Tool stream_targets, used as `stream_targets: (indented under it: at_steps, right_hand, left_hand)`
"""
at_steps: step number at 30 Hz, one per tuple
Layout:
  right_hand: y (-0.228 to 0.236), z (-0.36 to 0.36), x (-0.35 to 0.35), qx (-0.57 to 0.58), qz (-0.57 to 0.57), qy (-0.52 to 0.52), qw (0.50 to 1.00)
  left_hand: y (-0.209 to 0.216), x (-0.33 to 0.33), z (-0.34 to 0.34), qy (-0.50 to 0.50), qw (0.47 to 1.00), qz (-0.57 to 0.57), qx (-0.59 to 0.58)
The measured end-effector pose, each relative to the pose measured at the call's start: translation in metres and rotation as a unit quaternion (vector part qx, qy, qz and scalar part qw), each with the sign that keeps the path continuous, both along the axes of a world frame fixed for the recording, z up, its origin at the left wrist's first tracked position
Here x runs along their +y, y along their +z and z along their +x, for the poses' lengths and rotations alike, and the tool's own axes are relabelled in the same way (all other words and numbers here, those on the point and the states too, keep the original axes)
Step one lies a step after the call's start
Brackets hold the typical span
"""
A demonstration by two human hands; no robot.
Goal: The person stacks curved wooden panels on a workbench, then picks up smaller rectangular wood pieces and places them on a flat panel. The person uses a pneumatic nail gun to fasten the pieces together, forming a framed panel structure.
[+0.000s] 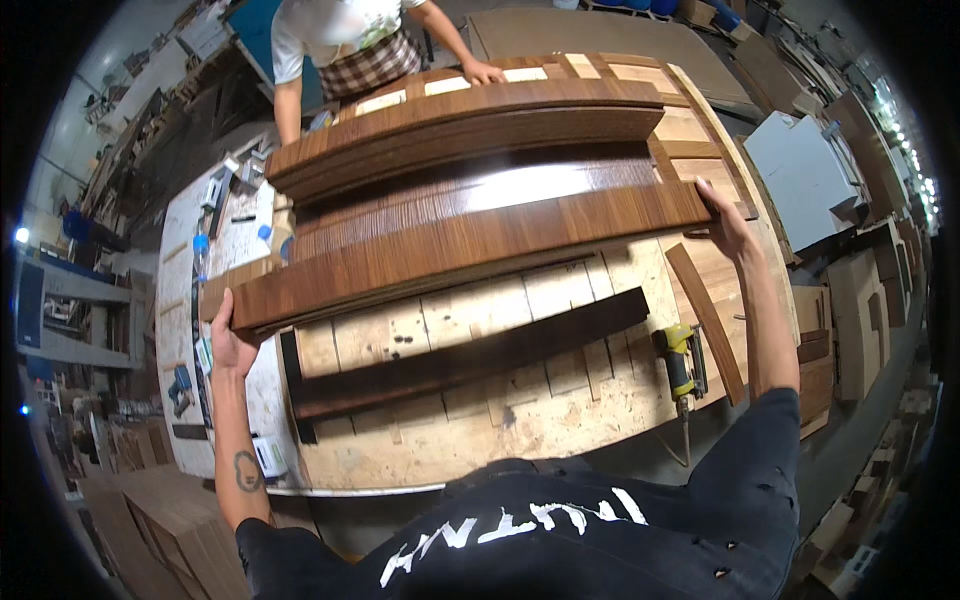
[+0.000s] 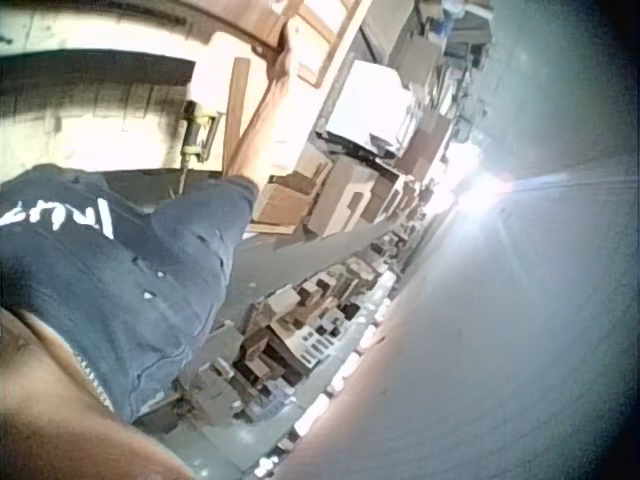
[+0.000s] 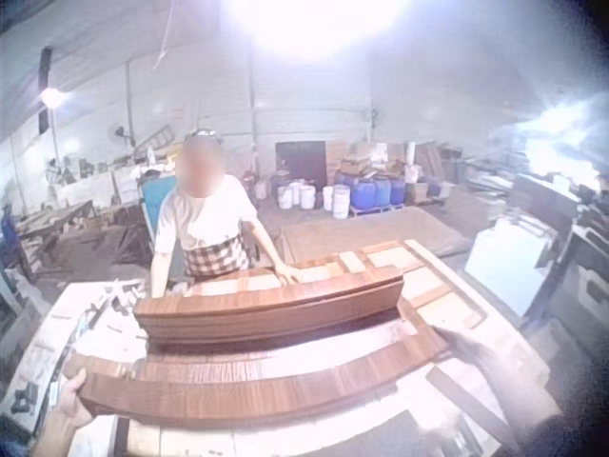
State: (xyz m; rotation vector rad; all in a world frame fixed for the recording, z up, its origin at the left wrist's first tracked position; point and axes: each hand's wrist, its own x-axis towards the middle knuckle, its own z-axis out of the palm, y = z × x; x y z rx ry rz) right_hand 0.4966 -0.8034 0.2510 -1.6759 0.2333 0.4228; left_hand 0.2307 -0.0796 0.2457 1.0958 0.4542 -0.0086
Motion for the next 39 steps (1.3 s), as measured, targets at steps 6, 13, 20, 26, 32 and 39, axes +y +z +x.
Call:
stream_targets:
  at_steps: [6, 13, 20, 26, 32, 39]
  right_hand:
    - [-0.010, 0.135, -0.001, -0.002, -0.039, 0.035, 0.999]
    - [-0.037, 0.188, 0.012, 0.011, -0.012, 0.042, 0.999]
    - [-0.045, 0.202, 0.003, -0.006, -0.042, 0.036, 0.998]
    - [-0.029, 0.186, 0.027, -0.008, 0.016, 0.072, 0.997]
    - [-0.034, 0.195, 0.014, 0.004, -0.026, 0.065, 0.998]
    - [-0.035, 0.200, 0.016, 0.022, -0.048, 0.084, 0.995]
  left_hand:
    - [-0.003, 0.018, 0.102, -0.028, 0.999, -0.012, -0.010]
    - [-0.014, 0.026, 0.158, -0.025, 0.999, 0.001, -0.035]
    - [-0.012, 0.040, 0.190, -0.034, 0.998, -0.012, -0.049]
    - [-0.011, 0.047, 0.195, 0.078, 0.996, 0.013, -0.030]
    - [-0.030, 0.046, 0.189, -0.003, 0.998, -0.023, -0.066]
    - [-0.039, 0.044, 0.193, 0.021, 0.998, 0.023, -0.047]
